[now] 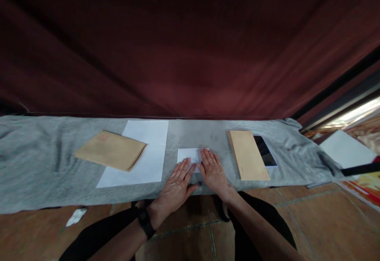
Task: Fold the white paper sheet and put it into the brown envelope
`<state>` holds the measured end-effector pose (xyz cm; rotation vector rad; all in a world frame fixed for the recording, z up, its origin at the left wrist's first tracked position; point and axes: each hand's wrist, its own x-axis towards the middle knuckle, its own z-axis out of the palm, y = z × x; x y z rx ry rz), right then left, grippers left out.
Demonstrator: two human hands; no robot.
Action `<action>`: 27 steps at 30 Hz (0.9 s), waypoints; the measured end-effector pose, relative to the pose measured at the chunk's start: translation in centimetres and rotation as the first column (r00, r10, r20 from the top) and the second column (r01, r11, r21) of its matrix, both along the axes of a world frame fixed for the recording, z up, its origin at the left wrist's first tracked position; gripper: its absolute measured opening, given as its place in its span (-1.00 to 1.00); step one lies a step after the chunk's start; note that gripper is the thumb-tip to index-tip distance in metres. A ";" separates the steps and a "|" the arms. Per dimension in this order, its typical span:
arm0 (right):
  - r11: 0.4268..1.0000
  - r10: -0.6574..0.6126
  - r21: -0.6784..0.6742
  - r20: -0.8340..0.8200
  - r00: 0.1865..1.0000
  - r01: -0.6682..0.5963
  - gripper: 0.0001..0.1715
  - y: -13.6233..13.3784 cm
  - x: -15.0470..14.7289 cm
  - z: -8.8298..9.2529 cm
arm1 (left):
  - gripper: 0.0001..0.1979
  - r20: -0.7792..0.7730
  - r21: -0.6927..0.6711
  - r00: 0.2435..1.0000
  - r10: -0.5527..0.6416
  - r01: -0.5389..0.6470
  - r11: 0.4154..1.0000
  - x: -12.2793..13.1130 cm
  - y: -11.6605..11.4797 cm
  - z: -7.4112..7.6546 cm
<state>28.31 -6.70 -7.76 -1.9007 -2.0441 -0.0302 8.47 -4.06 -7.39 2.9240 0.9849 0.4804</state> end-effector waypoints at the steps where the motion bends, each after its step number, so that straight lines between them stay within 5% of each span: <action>1: 0.996 0.092 -0.003 -0.009 0.996 -0.092 -0.33 -0.4 -0.4 0.2 | -0.31 -0.003 -0.011 1.000 -0.004 0.004 1.000 -0.1 0.0 0.1; 6: 0.928 0.363 -0.062 -0.059 0.930 -0.367 -0.34 -1.2 -0.9 1.0 | -0.32 -0.022 -0.051 0.999 -0.036 0.035 0.998 -0.8 -0.4 0.7; 24: 0.980 0.173 -0.096 0.008 0.985 -0.172 -0.39 4.1 0.8 1.1 | -0.22 -0.025 -0.045 0.992 -0.123 0.122 0.991 -1.6 -0.8 0.5; 27: 0.957 0.278 -0.077 -0.038 0.960 -0.280 -0.40 3.9 -0.5 2.2 | -0.25 -0.020 -0.001 0.993 -0.115 0.115 0.993 -1.9 -0.9 -0.8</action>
